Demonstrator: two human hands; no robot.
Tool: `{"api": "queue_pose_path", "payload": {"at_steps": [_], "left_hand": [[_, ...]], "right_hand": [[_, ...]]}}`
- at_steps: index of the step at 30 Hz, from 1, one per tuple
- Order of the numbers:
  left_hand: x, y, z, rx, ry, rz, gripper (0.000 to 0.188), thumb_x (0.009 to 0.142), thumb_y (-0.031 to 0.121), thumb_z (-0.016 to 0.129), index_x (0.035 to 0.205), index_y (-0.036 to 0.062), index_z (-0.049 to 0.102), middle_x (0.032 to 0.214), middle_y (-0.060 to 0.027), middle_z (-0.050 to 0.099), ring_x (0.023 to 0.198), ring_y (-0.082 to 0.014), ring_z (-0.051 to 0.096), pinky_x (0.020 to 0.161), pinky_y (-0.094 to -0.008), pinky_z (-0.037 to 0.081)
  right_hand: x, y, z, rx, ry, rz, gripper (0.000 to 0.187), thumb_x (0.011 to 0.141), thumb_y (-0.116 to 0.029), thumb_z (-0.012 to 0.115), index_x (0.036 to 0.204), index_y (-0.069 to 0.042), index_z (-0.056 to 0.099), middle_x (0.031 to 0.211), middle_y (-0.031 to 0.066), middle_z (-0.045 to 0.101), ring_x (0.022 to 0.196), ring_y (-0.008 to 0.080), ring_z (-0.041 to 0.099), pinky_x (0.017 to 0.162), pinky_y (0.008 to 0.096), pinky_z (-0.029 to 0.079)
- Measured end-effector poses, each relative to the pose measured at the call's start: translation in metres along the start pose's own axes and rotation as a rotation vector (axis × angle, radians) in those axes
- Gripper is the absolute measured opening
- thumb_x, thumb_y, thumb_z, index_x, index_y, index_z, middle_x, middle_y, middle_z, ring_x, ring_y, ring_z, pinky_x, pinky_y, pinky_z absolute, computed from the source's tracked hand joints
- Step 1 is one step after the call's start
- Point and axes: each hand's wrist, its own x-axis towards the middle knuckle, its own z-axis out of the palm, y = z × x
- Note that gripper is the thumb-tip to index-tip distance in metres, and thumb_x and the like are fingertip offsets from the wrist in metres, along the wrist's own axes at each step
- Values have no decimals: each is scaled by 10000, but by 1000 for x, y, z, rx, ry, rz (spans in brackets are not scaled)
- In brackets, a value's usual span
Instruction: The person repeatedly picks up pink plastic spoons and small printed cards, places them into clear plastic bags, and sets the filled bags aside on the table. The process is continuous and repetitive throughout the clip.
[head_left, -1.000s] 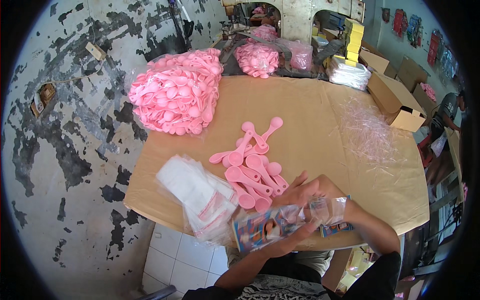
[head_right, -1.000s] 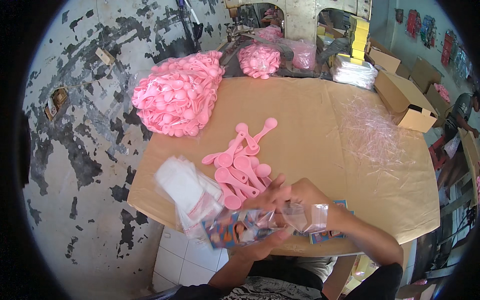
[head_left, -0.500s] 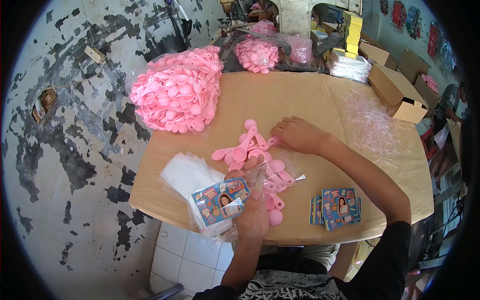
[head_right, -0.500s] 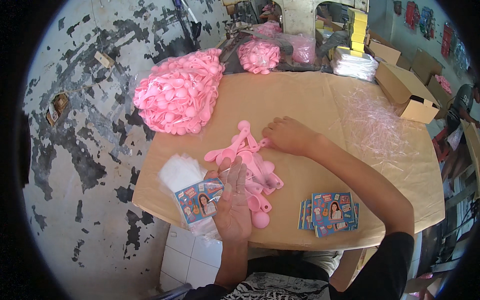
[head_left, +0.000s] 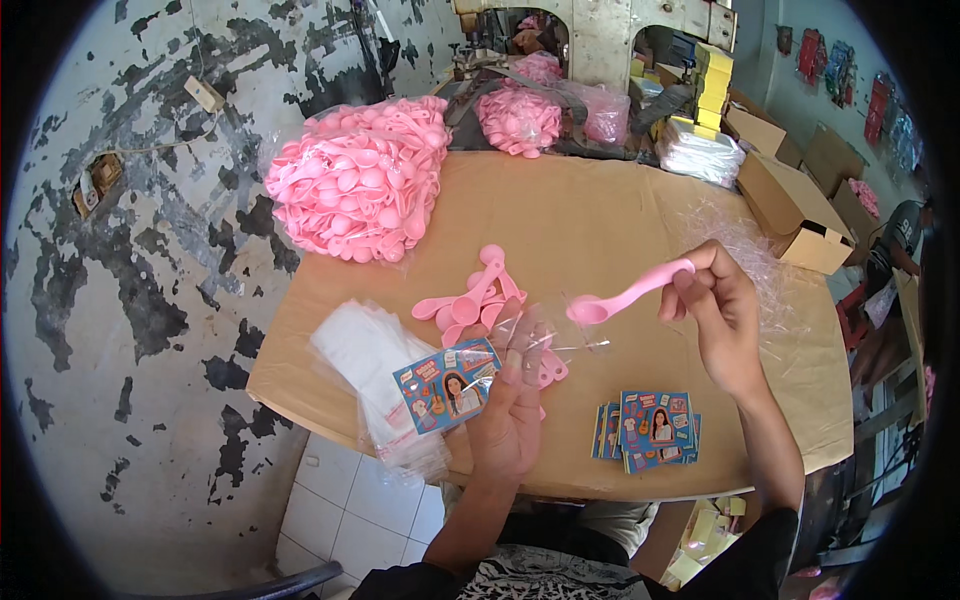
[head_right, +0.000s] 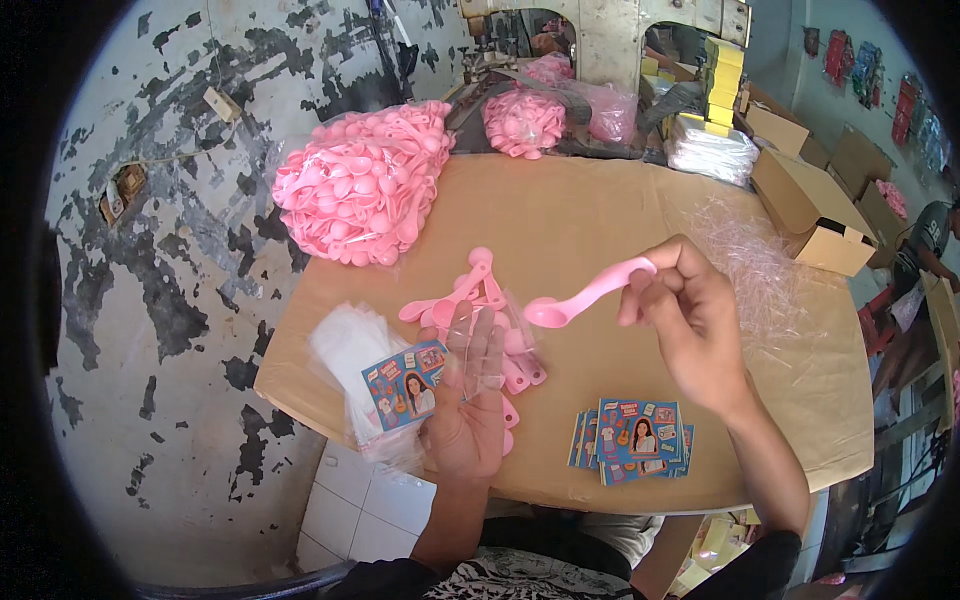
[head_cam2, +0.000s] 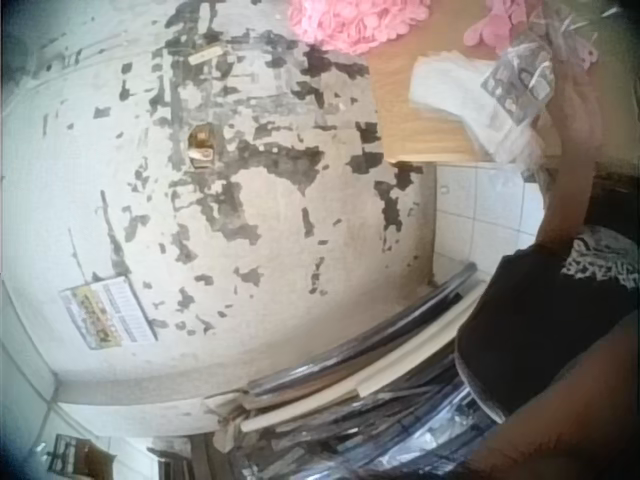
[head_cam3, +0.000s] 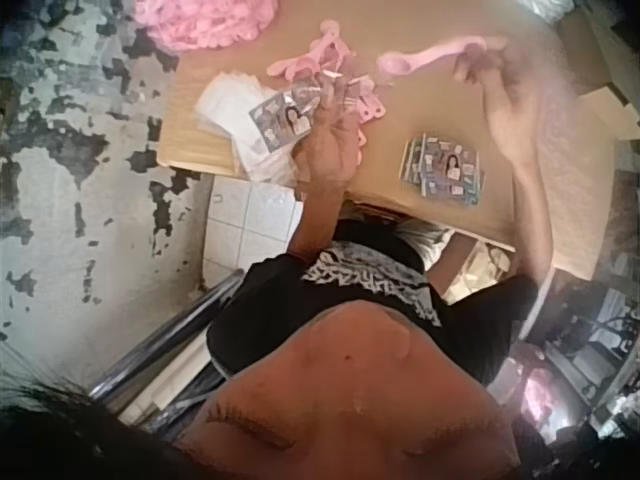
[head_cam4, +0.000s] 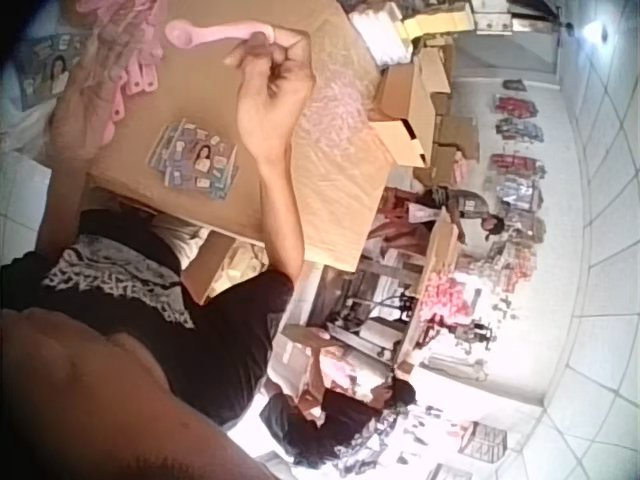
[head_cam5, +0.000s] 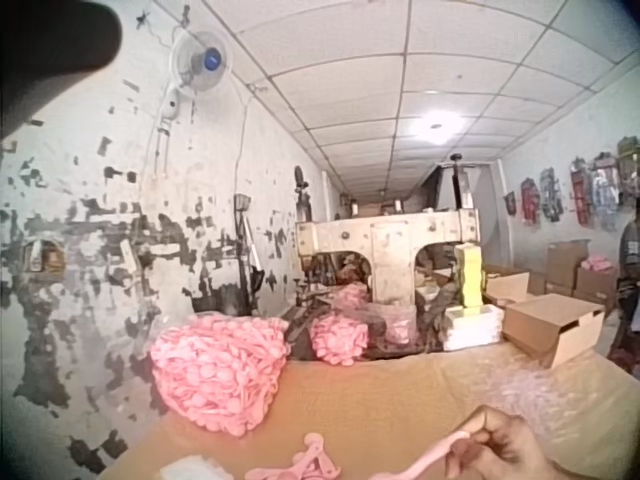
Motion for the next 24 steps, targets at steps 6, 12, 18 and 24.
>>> {"api": "queue_pose_path", "payload": {"at_steps": [6, 12, 18, 24], "left_hand": [[-4, -13, 6, -80, 37, -17, 599, 984, 170, 484, 1488, 177, 159, 1531, -171, 229, 1428, -312, 207, 1188, -464, 221], [-9, -27, 5, -228, 26, -49, 516, 981, 185, 495, 1454, 169, 290, 1504, -157, 301, 1409, -260, 271, 1147, -450, 321], [8, -24, 7, -550, 114, -220, 472, 980, 247, 503, 1409, 113, 361, 1457, -124, 387, 1364, -252, 356, 1137, -450, 337], [-3, -22, 5, -492, 72, -168, 587, 972, 296, 525, 1456, 79, 273, 1456, -127, 370, 1338, -325, 370, 1097, -443, 389]], "right_hand": [[-3, -16, -9, 119, -60, -17, 132, 983, -99, 431, 964, -7, 524, 760, 67, 627, 692, 87, 566, 644, 236, 439], [6, -20, 18, 219, -333, 57, 179, 981, -122, 441, 980, 23, 547, 788, 96, 651, 703, 125, 607, 652, 283, 474], [23, -41, 25, -257, -504, -226, 186, 949, -157, 514, 991, 3, 600, 776, 182, 641, 700, 307, 649, 637, 365, 489], [34, -70, 17, -396, -472, -250, 150, 880, -160, 606, 921, -21, 643, 670, 148, 629, 620, 307, 631, 595, 393, 479]]}}
